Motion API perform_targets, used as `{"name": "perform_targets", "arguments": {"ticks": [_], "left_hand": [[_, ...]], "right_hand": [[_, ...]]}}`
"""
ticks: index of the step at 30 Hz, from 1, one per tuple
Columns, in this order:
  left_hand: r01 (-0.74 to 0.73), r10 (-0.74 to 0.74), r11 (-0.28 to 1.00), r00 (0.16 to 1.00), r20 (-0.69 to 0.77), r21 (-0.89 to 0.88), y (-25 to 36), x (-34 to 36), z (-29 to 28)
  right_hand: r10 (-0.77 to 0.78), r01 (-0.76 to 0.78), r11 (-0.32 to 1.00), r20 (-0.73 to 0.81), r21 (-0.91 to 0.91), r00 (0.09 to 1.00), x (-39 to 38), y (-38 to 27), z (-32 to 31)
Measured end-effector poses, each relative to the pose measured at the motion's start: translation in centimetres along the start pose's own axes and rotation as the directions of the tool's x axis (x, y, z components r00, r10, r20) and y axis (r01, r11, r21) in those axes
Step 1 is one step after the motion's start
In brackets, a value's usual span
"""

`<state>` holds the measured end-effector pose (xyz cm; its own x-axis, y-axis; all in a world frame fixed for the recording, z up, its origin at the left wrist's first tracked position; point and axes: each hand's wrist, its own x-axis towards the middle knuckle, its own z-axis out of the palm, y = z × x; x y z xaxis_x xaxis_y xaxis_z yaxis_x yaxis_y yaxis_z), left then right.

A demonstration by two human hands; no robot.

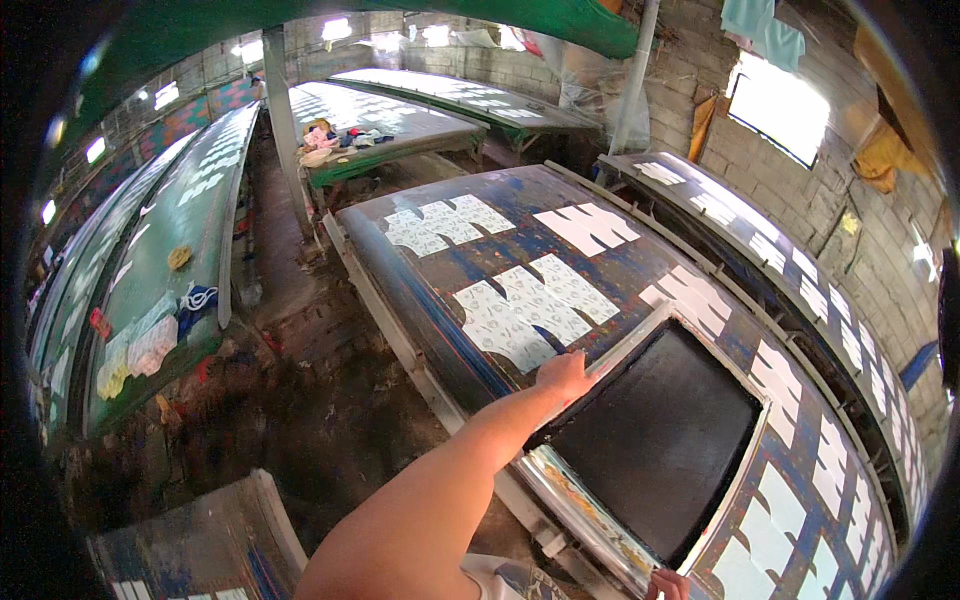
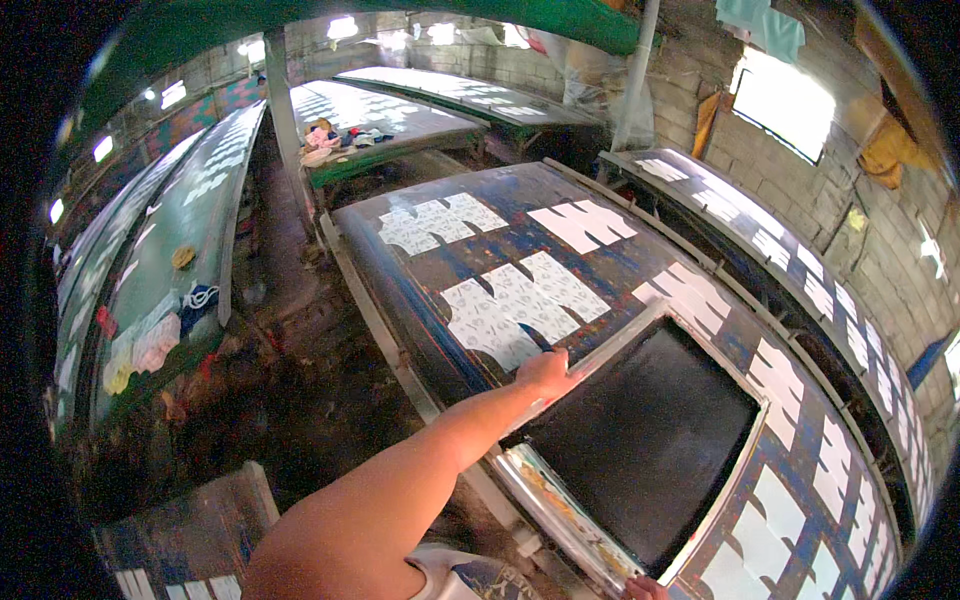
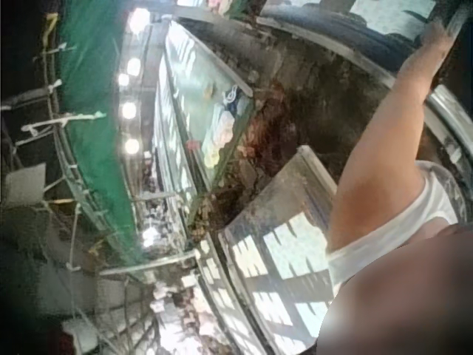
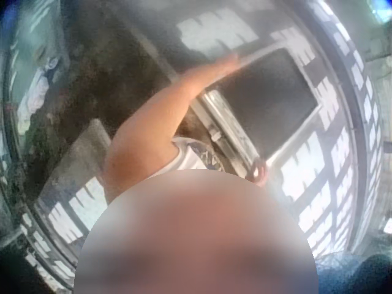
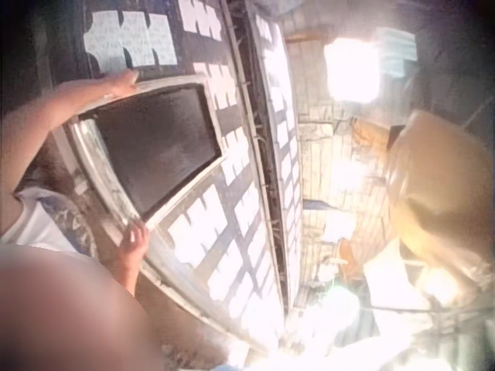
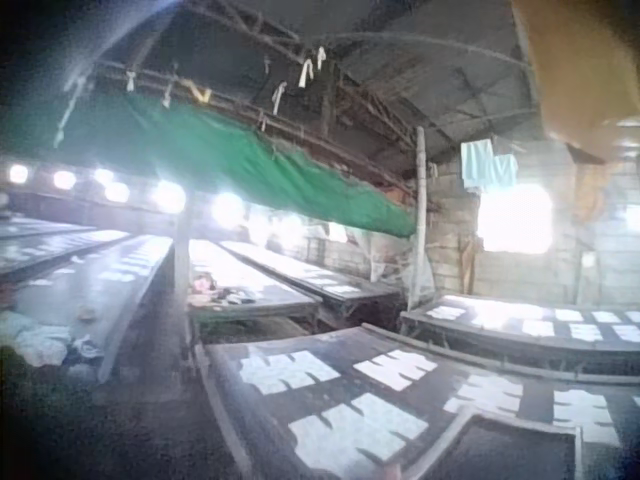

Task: The person uses a squeegee to spread black ink across a screen printing frame, repeatedly pulling the ink from one side to the other. The person adjusts the frame position and continues the inking process on the same screen.

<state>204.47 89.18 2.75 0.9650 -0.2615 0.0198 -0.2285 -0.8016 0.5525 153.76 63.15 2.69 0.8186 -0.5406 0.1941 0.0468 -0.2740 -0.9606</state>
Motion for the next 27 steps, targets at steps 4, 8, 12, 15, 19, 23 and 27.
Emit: {"name": "perform_targets", "arguments": {"ticks": [4, 8, 12, 15, 19, 23, 27], "left_hand": [[0.039, -0.038, 0.996, 0.999, -0.018, 0.082, 1.3, -0.9, -0.5], [0.045, -0.035, 0.986, 0.998, -0.06, 0.16, 2.1, -1.7, -0.6], [0.057, -0.046, 0.978, 0.997, -0.062, 0.199, 2.4, -1.6, -0.4], [0.067, -0.059, 0.977, 0.997, -0.043, 0.201, 2.5, -1.3, -0.6], [0.085, -0.084, 0.981, 0.996, -0.012, 0.173, 2.6, -1.1, -1.0], [0.133, -0.14, 0.985, 0.988, 0.059, 0.115, 2.8, -0.6, -1.4], [0.129, -0.137, 0.989, 0.985, 0.105, 0.075, 2.3, -0.3, -1.9]], "right_hand": [[0.222, -0.224, 0.973, -0.043, -0.051, 0.974, -2.0, 4.0, -9.2], [0.081, -0.097, 0.949, -0.064, -0.299, 0.995, -2.8, 2.7, -12.7], [-0.056, 0.124, 0.665, 0.116, -0.737, 0.992, -3.0, -1.4, -12.8], [0.008, 0.071, 0.674, 0.104, -0.735, 0.995, -2.5, -1.2, -12.2], [-0.168, 0.104, 0.79, -0.049, -0.604, 0.985, -1.5, 1.3, -11.0], [-0.169, 0.065, 0.659, -0.064, -0.749, 0.983, 0.1, 0.3, -10.7], [-0.132, 0.101, 0.666, 0.016, -0.739, 0.991, 2.6, 0.0, -9.6]]}}
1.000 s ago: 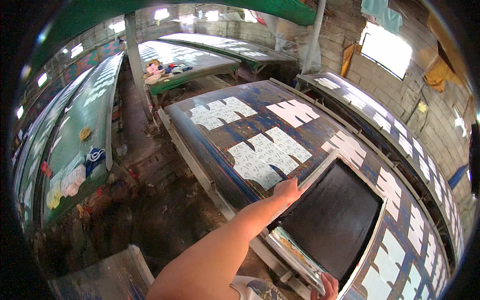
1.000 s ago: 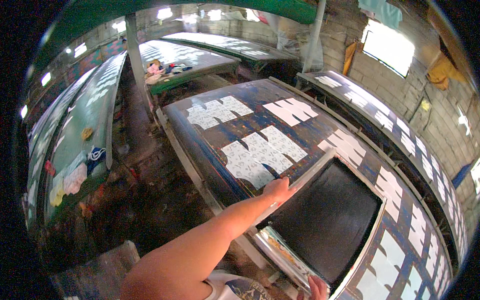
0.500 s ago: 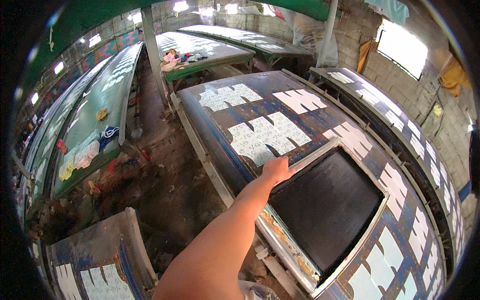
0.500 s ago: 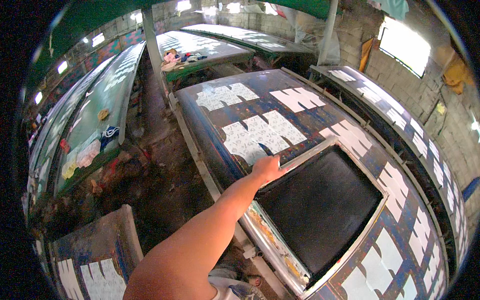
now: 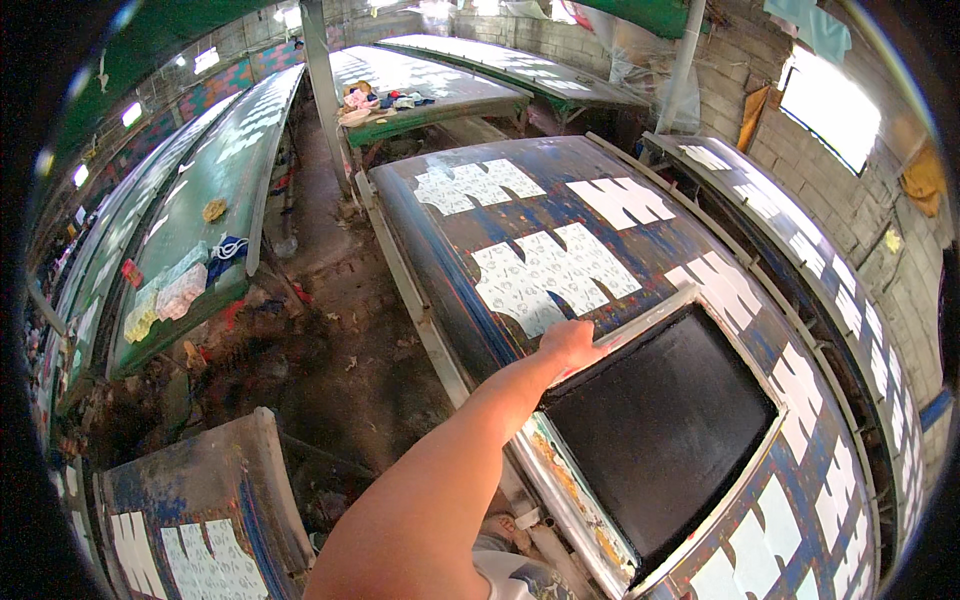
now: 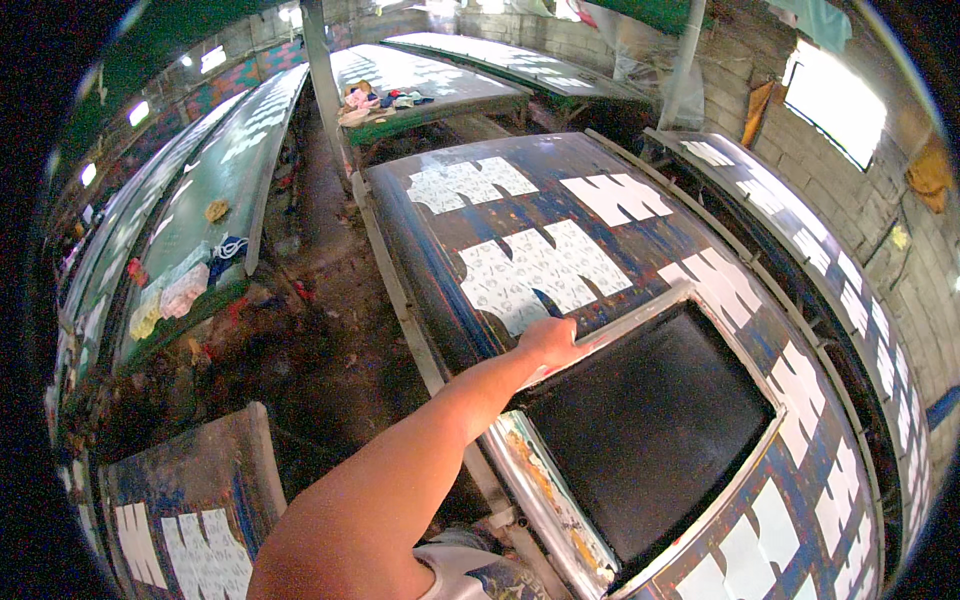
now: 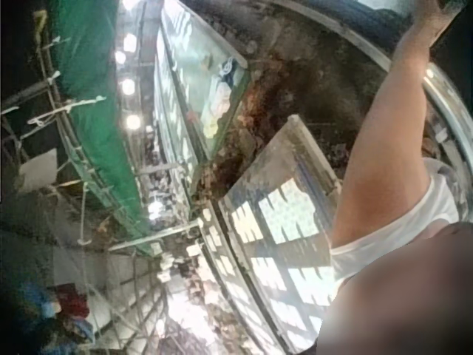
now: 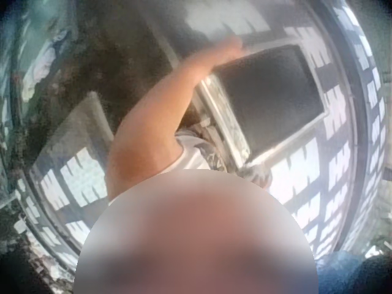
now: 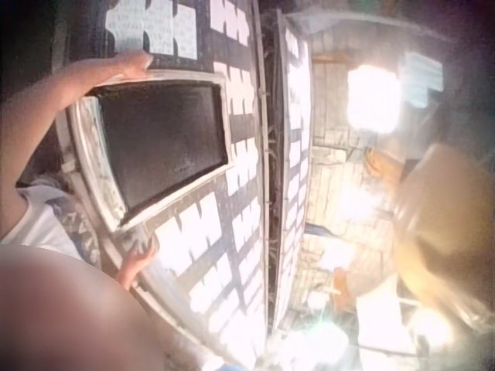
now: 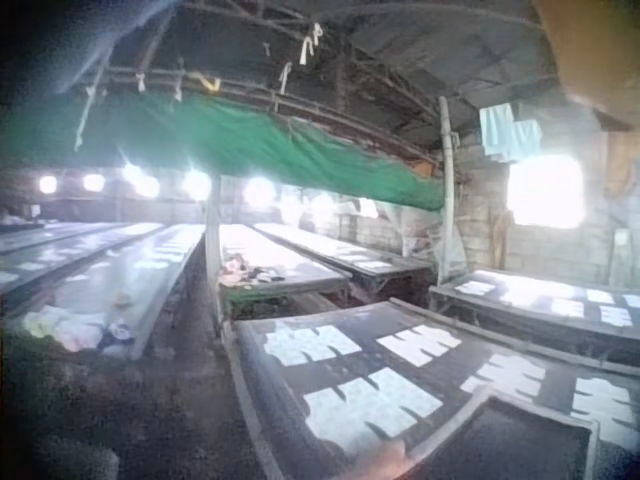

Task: The person uses a squeegee to spread black ink across a screen printing frame, repeatedly pulling the ink from one side to the other. The person adjusts the frame position and continues the inking process on the same screen.

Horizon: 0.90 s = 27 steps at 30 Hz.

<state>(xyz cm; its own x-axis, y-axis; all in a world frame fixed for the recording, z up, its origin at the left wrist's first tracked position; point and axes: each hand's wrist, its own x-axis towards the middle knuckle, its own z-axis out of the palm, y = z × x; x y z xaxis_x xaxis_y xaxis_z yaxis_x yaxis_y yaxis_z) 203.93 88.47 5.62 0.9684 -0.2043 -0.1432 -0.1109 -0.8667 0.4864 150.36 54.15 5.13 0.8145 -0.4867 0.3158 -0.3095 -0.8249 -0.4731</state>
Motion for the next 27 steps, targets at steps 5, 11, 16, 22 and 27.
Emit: {"name": "perform_targets", "arguments": {"ticks": [5, 11, 16, 22, 27], "left_hand": [[-0.027, 0.027, 0.996, 1.0, 0.003, -0.086, -0.9, 1.1, 0.8], [-0.062, 0.076, 0.938, 0.997, 0.026, -0.341, -3.1, 3.2, 2.9], [0.058, 0.044, 0.79, 0.988, 0.151, -0.61, -4.3, 4.9, 4.2], [-0.155, 0.181, 0.892, 0.983, 0.02, -0.425, -5.4, 6.4, 4.2], [-0.189, 0.219, 0.86, 0.976, 0.009, -0.474, -6.2, 6.5, 5.0]], "right_hand": [[0.504, -0.645, 0.537, 0.407, 0.543, 0.762, -0.2, 0.1, 1.5], [0.48, -0.799, 0.363, 0.638, 0.48, 0.602, 1.0, 0.9, 3.6], [0.559, -0.743, 0.442, 0.494, 0.503, 0.666, 0.5, -1.1, 4.8], [0.661, -0.688, 0.522, 0.271, 0.504, 0.699, -0.1, -2.9, 6.7], [0.75, -0.723, 0.436, 0.227, 0.536, 0.621, 0.5, -3.6, 5.9]]}}
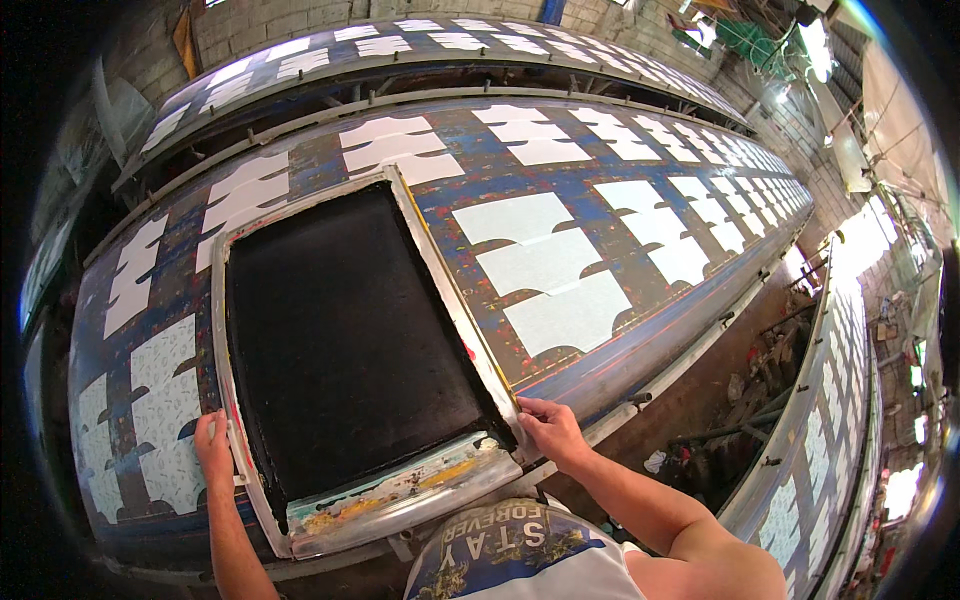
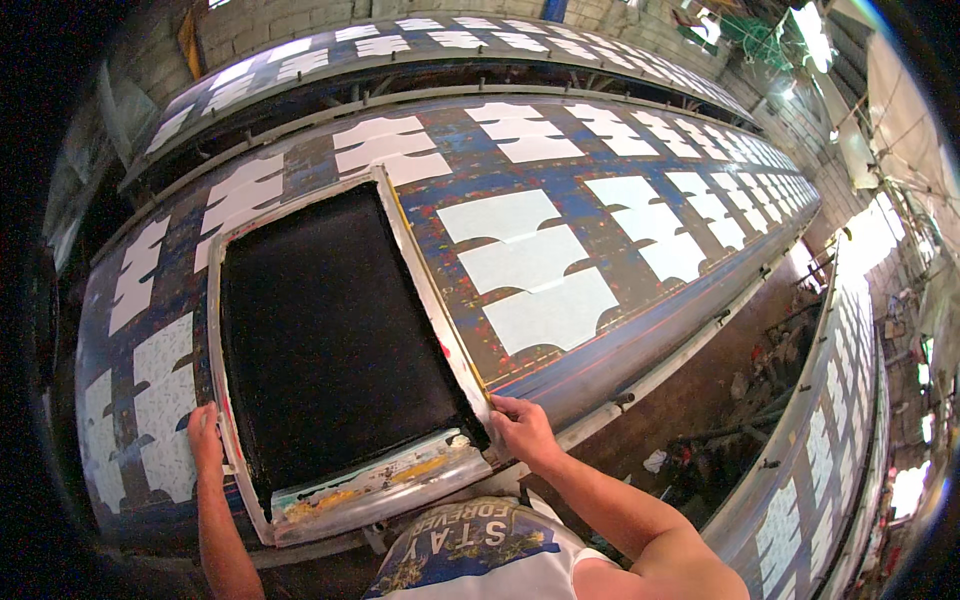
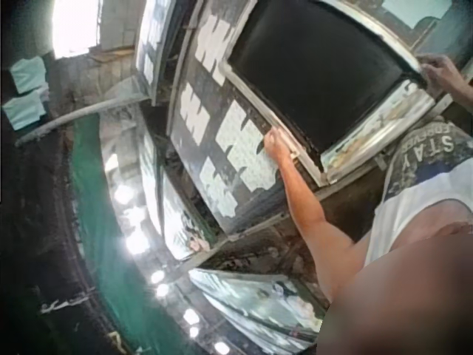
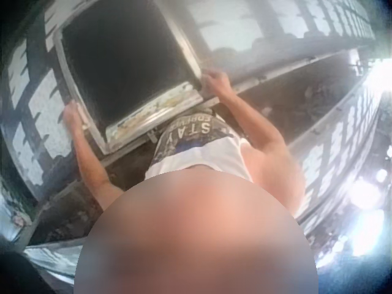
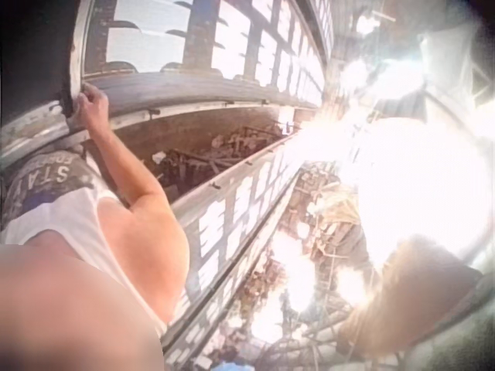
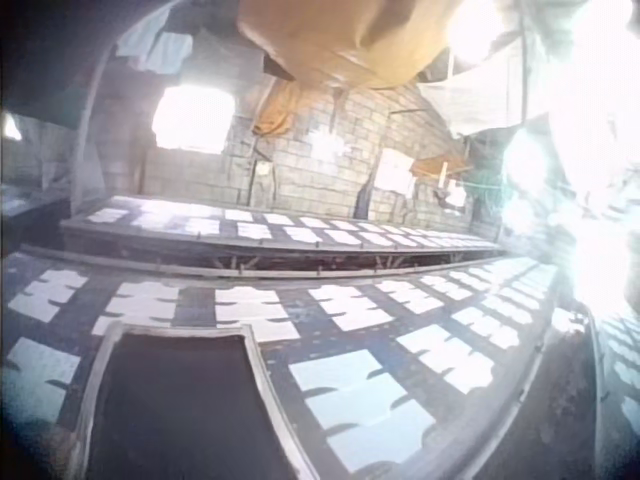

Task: The person uses a squeegee to spread black ink across a screen printing frame, repeatedly pulling the ink from one side to the other. The person adjusts the frame position and continues the inking process on the same screen.

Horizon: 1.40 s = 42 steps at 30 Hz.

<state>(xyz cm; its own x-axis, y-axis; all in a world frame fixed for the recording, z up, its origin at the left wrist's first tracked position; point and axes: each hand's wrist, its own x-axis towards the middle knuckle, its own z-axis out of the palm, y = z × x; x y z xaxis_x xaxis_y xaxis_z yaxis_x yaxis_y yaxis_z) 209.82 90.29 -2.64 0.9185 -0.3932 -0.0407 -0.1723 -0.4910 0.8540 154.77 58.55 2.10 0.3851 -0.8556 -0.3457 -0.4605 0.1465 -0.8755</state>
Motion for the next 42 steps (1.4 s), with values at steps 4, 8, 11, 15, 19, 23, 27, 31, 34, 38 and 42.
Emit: {"name": "perform_targets", "arguments": {"ticks": [4, 8, 11, 15, 19, 23, 27, 31, 34, 38, 42], "left_hand": [[-0.17, 0.177, 0.98, 0.982, -0.07, 0.101, 0.3, 0.0, 0.0], [0.169, -0.167, 0.981, 0.986, 0.026, -0.093, 3.2, -0.1, -0.6], [0.263, -0.264, 0.955, 0.964, 0.013, -0.136, 6.6, -1.3, -0.3], [0.191, -0.185, 0.958, 0.982, 0.048, -0.215, 11.6, -2.6, 3.1], [0.173, -0.163, 0.948, 0.985, 0.058, -0.267, 16.1, -4.2, 8.5], [0.153, -0.139, 0.948, 0.988, 0.071, -0.28, 20.1, -6.3, 15.0], [0.144, -0.12, 0.942, 0.988, 0.097, -0.304, 22.8, -9.0, 22.3], [0.182, -0.158, 0.932, 0.982, 0.101, -0.314, 25.0, -12.5, 28.7], [0.162, -0.132, 0.93, 0.985, 0.112, -0.331, 26.4, -14.7, 32.1], [0.176, -0.147, 0.925, 0.983, 0.11, -0.335, 28.1, -16.6, 35.5], [0.185, -0.152, 0.925, 0.981, 0.125, -0.331, 29.7, -18.0, 37.5]], "right_hand": [[0.017, -0.02, 0.989, 0.024, 0.149, 1.0, -0.5, -1.6, -1.0], [-0.099, 0.095, 0.981, 0.014, 0.167, 0.995, -1.0, -3.2, -1.8], [-0.121, 0.122, 0.99, -0.02, 0.073, 0.993, -0.1, -4.2, -3.5], [-0.095, 0.098, 0.994, -0.072, 0.04, 0.993, 3.0, -4.7, -7.8], [-0.088, 0.096, 0.991, -0.083, 0.093, 0.993, 5.7, -2.7, -13.3], [-0.132, 0.134, 0.991, -0.137, 0.0, 0.982, 9.0, -0.7, -19.8], [-0.058, 0.061, 0.998, -0.152, 0.01, 0.987, 12.2, 2.1, -26.9], [-0.037, 0.039, 0.999, -0.168, 0.009, 0.985, 14.9, 4.5, -33.0], [-0.03, 0.033, 0.999, -0.167, 0.019, 0.986, 16.1, 5.5, -36.9], [0.022, -0.014, 0.999, -0.173, 0.045, 0.985, 17.4, 7.5, -40.9], [-0.016, 0.018, 1.0, -0.155, 0.01, 0.988, 18.4, 9.5, -43.3]]}}
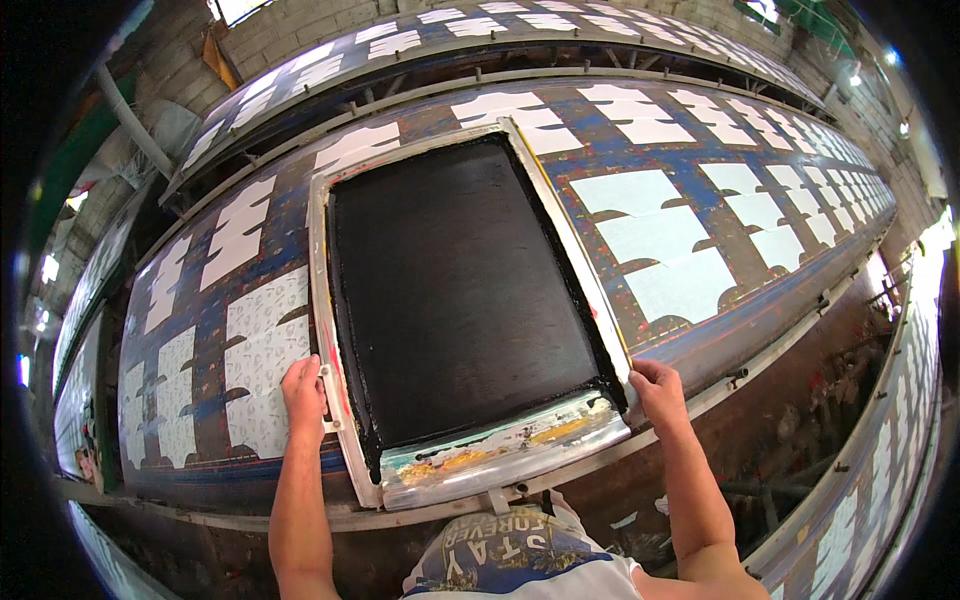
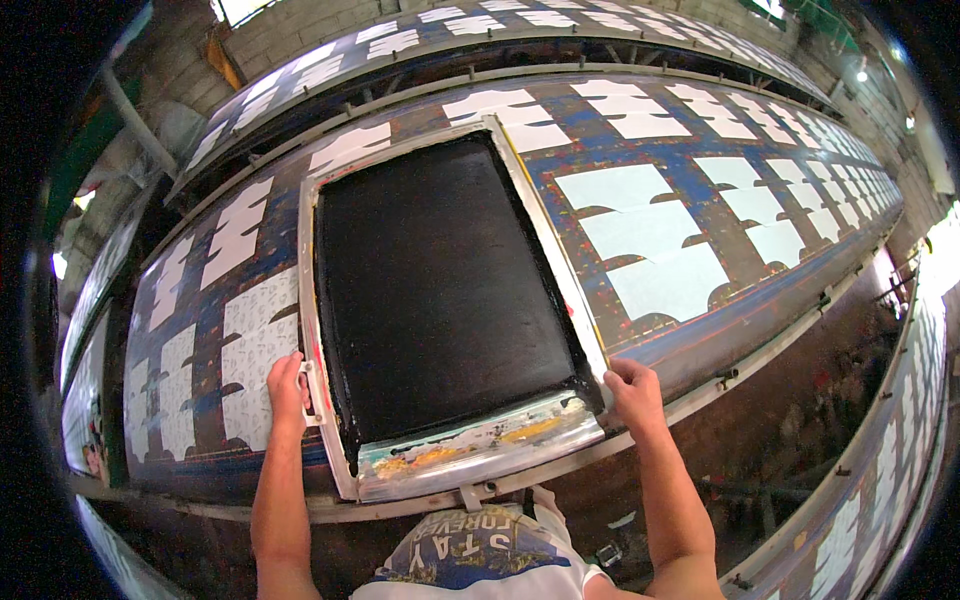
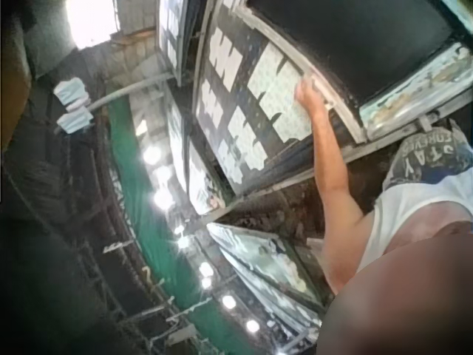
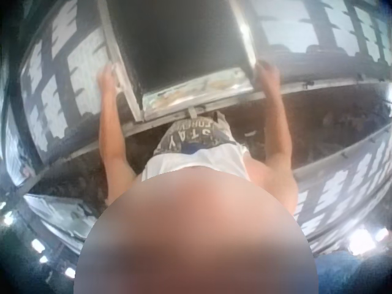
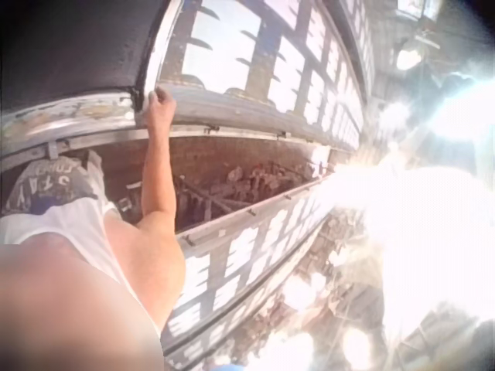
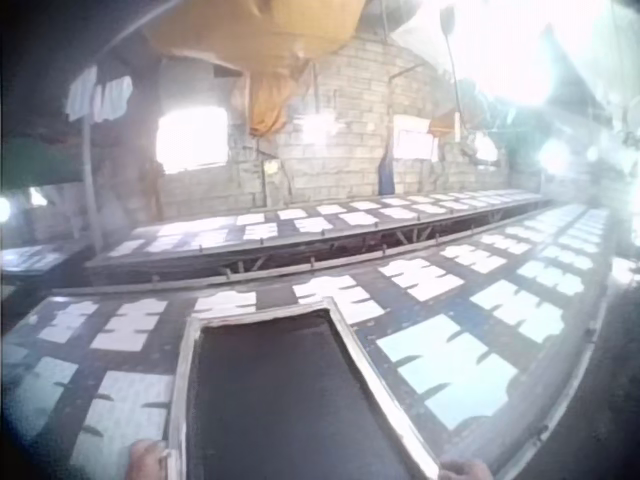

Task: The person uses a squeegee to spread black ink across a screen printing frame, repeatedly pulling the ink from one side to the other. The person adjusts the frame position and continues the inking process on the same screen.

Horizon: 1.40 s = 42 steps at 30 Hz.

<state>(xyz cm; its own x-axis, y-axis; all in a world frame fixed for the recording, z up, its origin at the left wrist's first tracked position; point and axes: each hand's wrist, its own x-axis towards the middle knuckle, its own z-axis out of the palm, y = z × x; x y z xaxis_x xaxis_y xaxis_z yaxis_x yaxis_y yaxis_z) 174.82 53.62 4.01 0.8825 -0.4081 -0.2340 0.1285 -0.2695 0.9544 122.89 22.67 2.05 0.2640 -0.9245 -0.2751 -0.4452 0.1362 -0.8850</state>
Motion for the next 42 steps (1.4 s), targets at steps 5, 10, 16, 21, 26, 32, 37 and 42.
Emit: {"name": "perform_targets", "arguments": {"ticks": [5, 10, 16, 21, 26, 32, 37, 42], "left_hand": [[0.017, -0.017, 1.0, 1.0, 0.002, -0.006, 0.0, -0.7, 1.4], [-0.08, 0.082, 0.995, 0.996, -0.036, 0.052, -2.1, 0.5, 1.4], [-0.225, 0.241, 0.936, 0.97, -0.026, 0.272, -3.8, 1.5, 1.6], [-0.165, 0.182, 0.95, 0.982, -0.04, 0.266, -3.6, 1.2, 2.5], [-0.103, 0.152, 0.893, 0.985, -0.079, 0.437, -3.3, 0.9, 3.0], [-0.077, 0.124, 0.826, 0.991, -0.046, 0.558, -1.3, -0.6, 2.8], [-0.064, 0.108, 0.824, 0.993, -0.045, 0.563, -0.6, -1.3, 2.6], [-0.111, 0.146, 0.85, 0.989, -0.027, 0.515, -1.4, -0.8, 2.5]], "right_hand": [[-0.01, 0.008, 0.998, 0.026, 0.056, 1.0, 0.4, 0.7, -1.6], [-0.043, 0.034, 0.992, 0.072, 0.118, 0.997, 0.6, 1.3, -2.3], [-0.323, 0.316, 0.871, 0.046, -0.375, 0.945, -1.9, -1.4, -1.4], [-0.608, 0.789, 0.521, 0.507, -0.325, 0.611, -8.2, -6.0, 2.3], [-0.491, 0.94, 0.195, 0.802, -0.278, 0.339, -11.6, -7.3, 7.1], [-0.601, 0.951, 0.051, 0.751, -0.305, 0.273, -12.0, -8.5, 8.9], [-0.575, 0.907, 0.108, 0.718, -0.408, 0.392, -11.7, -10.8, 11.5], [-0.411, 0.886, 0.076, 0.795, -0.457, 0.446, -11.6, -11.5, 13.7]]}}
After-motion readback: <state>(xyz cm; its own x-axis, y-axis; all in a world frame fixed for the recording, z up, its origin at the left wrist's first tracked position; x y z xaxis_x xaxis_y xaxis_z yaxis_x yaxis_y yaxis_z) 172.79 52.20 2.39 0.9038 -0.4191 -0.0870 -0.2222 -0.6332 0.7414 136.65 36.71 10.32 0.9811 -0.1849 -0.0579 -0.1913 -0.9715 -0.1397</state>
